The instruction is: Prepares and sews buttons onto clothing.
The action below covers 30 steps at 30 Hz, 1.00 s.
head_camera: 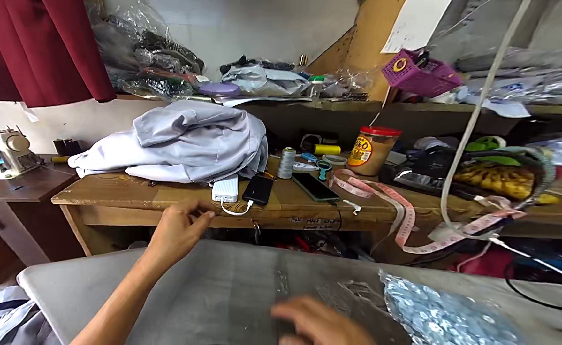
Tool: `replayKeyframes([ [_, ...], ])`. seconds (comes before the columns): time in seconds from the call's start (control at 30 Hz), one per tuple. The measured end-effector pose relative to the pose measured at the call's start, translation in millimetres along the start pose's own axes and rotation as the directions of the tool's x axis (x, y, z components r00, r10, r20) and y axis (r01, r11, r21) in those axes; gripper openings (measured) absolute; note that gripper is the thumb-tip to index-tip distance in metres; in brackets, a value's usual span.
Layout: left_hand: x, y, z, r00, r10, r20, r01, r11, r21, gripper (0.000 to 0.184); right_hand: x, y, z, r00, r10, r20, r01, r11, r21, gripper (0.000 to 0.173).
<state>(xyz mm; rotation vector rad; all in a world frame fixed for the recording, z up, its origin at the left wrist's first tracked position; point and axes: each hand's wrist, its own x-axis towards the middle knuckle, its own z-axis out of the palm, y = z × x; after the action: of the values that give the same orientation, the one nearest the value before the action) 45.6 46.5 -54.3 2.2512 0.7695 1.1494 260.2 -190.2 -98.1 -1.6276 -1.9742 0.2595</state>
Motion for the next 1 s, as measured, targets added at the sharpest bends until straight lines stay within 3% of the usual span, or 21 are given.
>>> replayKeyframes([
  [0.1,21,7,16,0.996,0.088,-0.006,-0.086,0.984,0.156,0.024,58,40,-34,0.971,0.061,-0.231,-0.043,0.995,0.086,0.028],
  [0.2,67,25,41,0.986,0.113,0.125,-0.146,0.943,0.300,0.025,124,74,-61,0.896,0.395,-0.201,-0.261,0.837,0.482,0.025],
  [0.27,104,30,66,0.973,0.040,0.226,-0.125,0.919,0.373,0.032,157,96,-62,0.808,0.550,-0.212,-0.293,0.688,0.664,0.024],
  [0.33,135,38,90,0.944,-0.103,0.313,-0.062,0.877,0.477,0.049,178,110,-58,0.749,0.626,-0.216,-0.302,0.614,0.729,0.025],
  [0.43,155,46,118,0.887,-0.304,0.348,0.003,0.758,0.653,0.072,194,115,-50,0.717,0.676,-0.170,-0.330,0.544,0.771,0.030],
  [0.5,160,45,131,0.880,-0.358,0.314,0.030,0.700,0.714,0.072,196,115,-51,0.718,0.686,-0.120,-0.341,0.497,0.798,0.035],
  [0.67,158,46,131,0.898,-0.385,0.214,0.159,0.736,0.659,0.088,200,111,-52,0.746,0.665,0.018,-0.400,0.427,0.811,0.054],
  [0.77,141,50,122,0.935,-0.299,0.191,0.138,0.801,0.582,0.091,206,103,-50,0.764,0.641,0.078,-0.381,0.350,0.856,0.061],
  [0.9,114,42,112,0.975,-0.160,0.155,0.075,0.890,0.450,0.086,218,92,-37,0.760,0.649,0.033,-0.275,0.275,0.921,0.034],
  [1.0,112,27,84,0.967,-0.114,0.227,0.075,0.981,0.177,0.078,220,93,-30,0.762,0.647,-0.030,-0.197,0.275,0.941,0.027],
])
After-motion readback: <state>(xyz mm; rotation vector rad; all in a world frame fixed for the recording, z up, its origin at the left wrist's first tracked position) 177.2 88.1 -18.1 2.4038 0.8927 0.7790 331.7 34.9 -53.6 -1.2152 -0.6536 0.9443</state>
